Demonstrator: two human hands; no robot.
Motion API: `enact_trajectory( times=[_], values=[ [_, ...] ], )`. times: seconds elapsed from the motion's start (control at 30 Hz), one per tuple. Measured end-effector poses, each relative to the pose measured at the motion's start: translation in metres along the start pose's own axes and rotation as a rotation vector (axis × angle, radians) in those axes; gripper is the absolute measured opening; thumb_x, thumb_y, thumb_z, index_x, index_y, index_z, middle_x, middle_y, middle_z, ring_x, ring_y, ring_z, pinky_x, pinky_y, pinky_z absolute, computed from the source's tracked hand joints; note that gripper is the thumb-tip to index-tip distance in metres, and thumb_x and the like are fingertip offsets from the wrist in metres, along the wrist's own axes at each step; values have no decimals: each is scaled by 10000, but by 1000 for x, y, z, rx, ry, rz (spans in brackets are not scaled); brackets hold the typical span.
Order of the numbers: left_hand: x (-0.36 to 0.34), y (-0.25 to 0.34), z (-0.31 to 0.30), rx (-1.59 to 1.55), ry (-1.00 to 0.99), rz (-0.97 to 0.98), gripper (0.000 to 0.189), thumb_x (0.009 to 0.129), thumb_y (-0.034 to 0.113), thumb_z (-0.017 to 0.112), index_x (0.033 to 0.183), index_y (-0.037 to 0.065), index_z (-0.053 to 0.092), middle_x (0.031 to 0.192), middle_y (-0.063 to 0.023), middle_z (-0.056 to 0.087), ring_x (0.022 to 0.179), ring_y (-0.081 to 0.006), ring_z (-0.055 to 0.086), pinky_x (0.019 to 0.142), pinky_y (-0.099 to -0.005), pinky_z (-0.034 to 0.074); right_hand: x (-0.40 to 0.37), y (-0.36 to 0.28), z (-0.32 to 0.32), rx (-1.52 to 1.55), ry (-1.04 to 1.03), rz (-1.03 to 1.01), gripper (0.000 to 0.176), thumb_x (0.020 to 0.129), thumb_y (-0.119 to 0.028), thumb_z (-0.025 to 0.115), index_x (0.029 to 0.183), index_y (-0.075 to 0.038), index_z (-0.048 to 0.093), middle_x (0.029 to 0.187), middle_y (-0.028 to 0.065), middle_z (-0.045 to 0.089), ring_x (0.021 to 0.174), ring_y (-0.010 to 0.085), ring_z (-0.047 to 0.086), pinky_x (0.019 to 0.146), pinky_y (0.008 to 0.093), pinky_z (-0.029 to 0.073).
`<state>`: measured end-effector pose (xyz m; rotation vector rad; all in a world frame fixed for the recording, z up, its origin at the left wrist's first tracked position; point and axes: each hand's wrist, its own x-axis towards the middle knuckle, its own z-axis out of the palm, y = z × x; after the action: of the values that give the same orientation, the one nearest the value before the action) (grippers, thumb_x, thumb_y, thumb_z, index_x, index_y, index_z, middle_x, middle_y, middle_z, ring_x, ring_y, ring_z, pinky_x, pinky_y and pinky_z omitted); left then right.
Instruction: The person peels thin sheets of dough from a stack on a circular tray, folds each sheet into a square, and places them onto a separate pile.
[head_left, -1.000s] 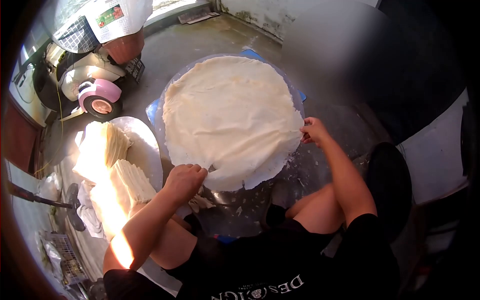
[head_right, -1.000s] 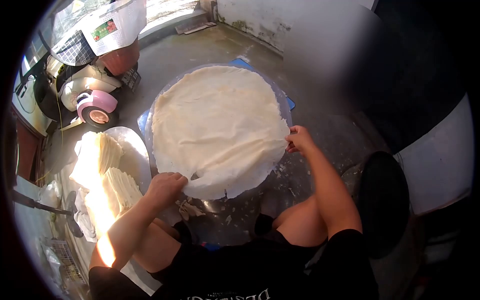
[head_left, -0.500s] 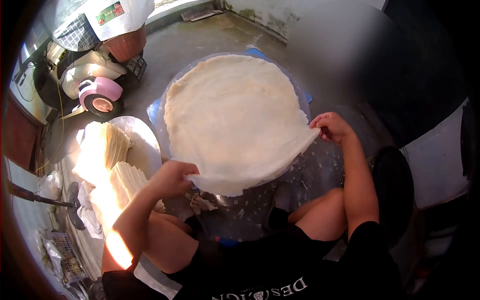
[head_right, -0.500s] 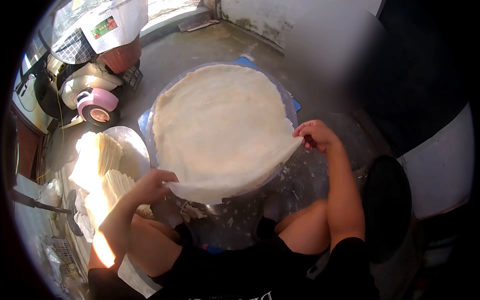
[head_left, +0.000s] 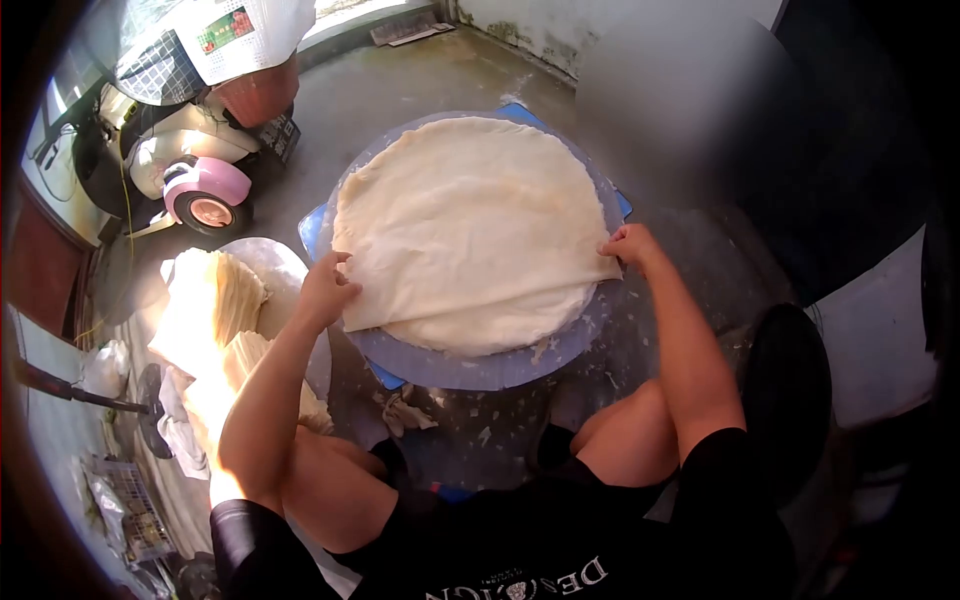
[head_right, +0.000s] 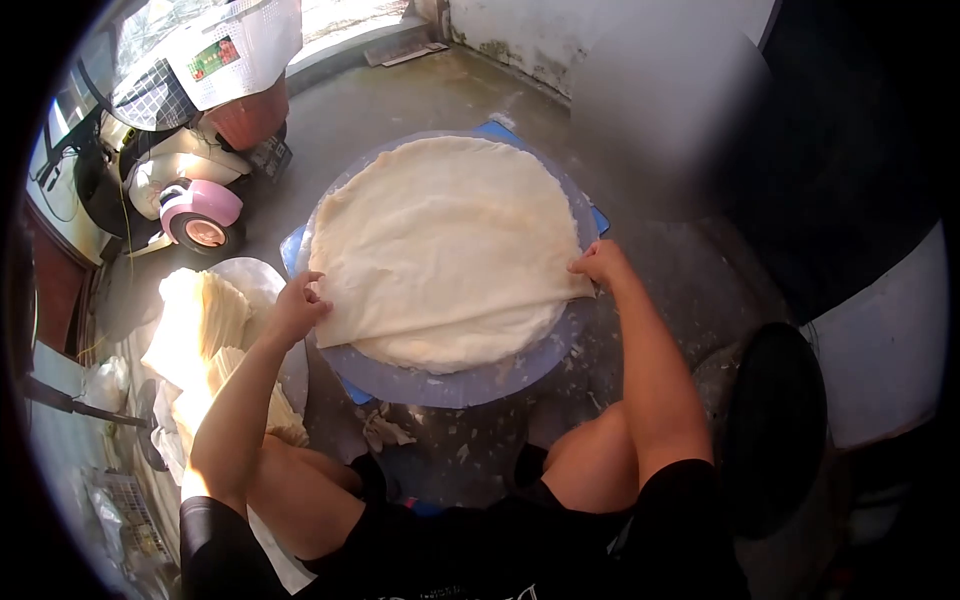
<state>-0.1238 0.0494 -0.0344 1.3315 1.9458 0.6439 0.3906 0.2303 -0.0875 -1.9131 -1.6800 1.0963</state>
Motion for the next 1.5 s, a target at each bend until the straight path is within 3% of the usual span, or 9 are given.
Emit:
enact_trajectory(
  times=[0.17, 0.4, 0.67, 0.77, 0.9, 1.0, 1.07, 1.3, 1.5],
  values=[
    [-16, 16, 34, 457, 473, 393, 565, 766, 115, 764, 1295, 70, 570, 1144, -151, 630, 1028, -333, 627, 875, -416, 506, -27, -10, -6, 2, 2, 155, 281, 719, -197, 862, 785, -90, 611, 682, 40, 622, 473, 143, 509, 419, 302, 371],
    [-42, 97, 135, 421, -109, 764, 562, 862, 189, 710, 1365, 25, 520, 1417, -180, 530, 1325, -351, 479, 1131, -423, 372, -23, 8, -9, 58, -66, 245, 265, 734, -165, 825, 853, -74, 606, 647, 52, 595, 491, 120, 506, 416, 291, 341],
    [-42, 115, 213, 531, -161, 935, 614, 950, 333, 617, 1461, 41, 441, 1531, -160, 421, 1448, -319, 342, 1206, -414, 261, -59, -21, -21, 512, -149, 160, 214, 848, -117, 690, 1044, -51, 633, 879, 65, 692, 660, 180, 680, 609, 314, 579],
    [-38, 131, 195, 550, -247, 933, 547, 968, 322, 594, 1430, 48, 489, 1490, -163, 474, 1399, -325, 417, 1164, -422, 327, -65, -34, -19, 627, -162, 55, 233, 873, -112, 662, 1090, -34, 629, 868, 48, 684, 648, 158, 669, 627, 291, 565],
    [49, 126, 180, -203, -161, 567, 373, 1015, 302, 548, 1254, 25, 621, 1183, -165, 668, 1054, -295, 655, 903, -397, 515, -82, -82, -6, 642, -186, -155, 251, 885, -110, 660, 1116, -16, 623, 845, 25, 669, 665, 136, 663, 628, 263, 546],
    [110, 137, 147, -775, -568, 14, 627, 1028, 490, 488, 1385, -25, 476, 1245, -165, 584, 994, -267, 644, 813, -346, 553, -99, -126, 31, 520, -197, -299, 289, 855, -64, 634, 1130, 24, 615, 791, 26, 644, 642, 124, 643, 604, 260, 526],
    [123, 146, 133, -789, -611, -138, 706, 1014, 547, 476, 1406, -39, 445, 1301, -190, 569, 1118, -301, 609, 933, -398, 521, -102, -139, 69, 424, -230, -448, 286, 815, -51, 620, 1087, 34, 637, 711, 33, 633, 607, 126, 633, 575, 279, 508],
    [156, 155, 136, -486, -517, -130, 932, 856, 721, 594, 1373, -49, 508, 1419, -249, 497, 1295, -338, 488, 1085, -463, 376, -115, -141, 180, -100, -136, -735, 292, 806, -76, 605, 1092, -31, 643, 806, 153, 689, 764, 319, 673, 704, 432, 513],
    [149, 177, 140, -50, -358, 118, 512, 844, 422, 749, 1129, 0, 704, 1136, -177, 672, 1055, -272, 634, 905, -409, 486, -110, -139, 196, -212, -151, -756, 308, 830, -109, 599, 1128, -39, 623, 832, 164, 689, 795, 372, 667, 724, 470, 511]
  ],
)
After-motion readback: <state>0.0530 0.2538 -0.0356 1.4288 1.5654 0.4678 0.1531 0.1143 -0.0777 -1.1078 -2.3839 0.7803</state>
